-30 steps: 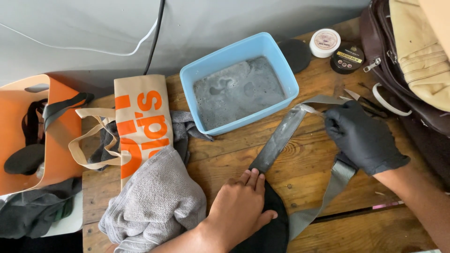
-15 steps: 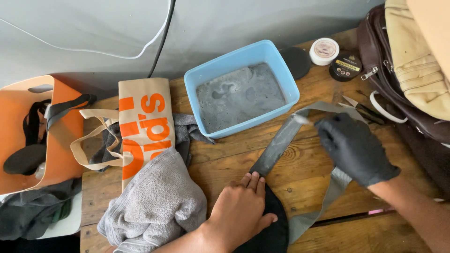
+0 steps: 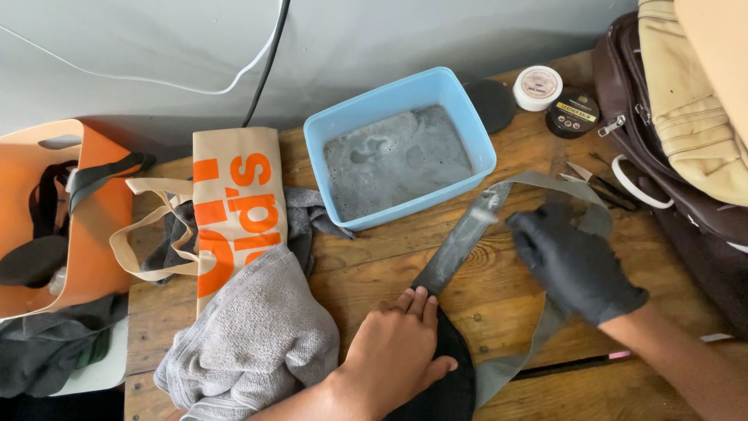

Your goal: The person cleans the gray straps of a black bag by applying a cleaning solution with a small brush and then wiping them with a gray cloth.

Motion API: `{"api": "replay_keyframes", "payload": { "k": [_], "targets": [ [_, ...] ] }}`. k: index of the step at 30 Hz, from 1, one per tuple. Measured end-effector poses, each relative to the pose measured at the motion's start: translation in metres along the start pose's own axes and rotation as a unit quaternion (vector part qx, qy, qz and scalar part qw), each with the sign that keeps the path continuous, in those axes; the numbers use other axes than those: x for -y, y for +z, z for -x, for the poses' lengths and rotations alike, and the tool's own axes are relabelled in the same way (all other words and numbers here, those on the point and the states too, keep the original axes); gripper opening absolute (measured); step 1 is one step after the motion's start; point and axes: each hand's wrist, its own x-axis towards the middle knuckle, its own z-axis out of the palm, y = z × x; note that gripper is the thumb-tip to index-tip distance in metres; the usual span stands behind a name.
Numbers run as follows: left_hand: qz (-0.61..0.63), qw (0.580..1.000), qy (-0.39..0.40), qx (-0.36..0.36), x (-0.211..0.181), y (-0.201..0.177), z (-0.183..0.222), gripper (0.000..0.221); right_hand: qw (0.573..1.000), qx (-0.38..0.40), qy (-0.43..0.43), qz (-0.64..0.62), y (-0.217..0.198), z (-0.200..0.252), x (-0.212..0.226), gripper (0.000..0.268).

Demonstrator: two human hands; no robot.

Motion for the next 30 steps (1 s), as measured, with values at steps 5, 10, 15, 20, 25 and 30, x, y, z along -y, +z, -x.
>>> {"api": "replay_keyframes", "payload": {
  "k": [5,10,15,20,25,30],
  "targets": [
    [-0.006,1.000,-0.004,-0.030,-0.001,0.007,0.000,0.093,0.990,0.018,-0.111,-0.085,0.032,0.021,0.034,0.032],
    [-0.023,0.999,-0.006,-0.038,-0.002,0.004,0.001,0.092,0.999,0.003,-0.030,-0.036,0.006,-0.006,0.004,0.022],
    [-0.027,0.999,-0.001,-0.029,-0.003,0.009,0.002,0.093,0.997,-0.015,-0.034,-0.071,0.006,0.002,0.019,0.026],
    [-0.038,0.999,-0.018,0.000,-0.016,0.031,0.002,0.102,0.992,0.047,-0.076,-0.085,0.028,0.016,0.047,0.039],
    [-0.043,0.993,-0.072,-0.082,-0.032,0.056,0.007,0.114,0.997,-0.066,-0.035,-0.016,0.015,-0.003,0.018,0.027],
    [-0.045,0.996,-0.071,-0.011,-0.027,0.043,0.007,0.122,0.985,-0.147,-0.094,0.000,0.007,0.010,0.052,0.018]
  ]
}}
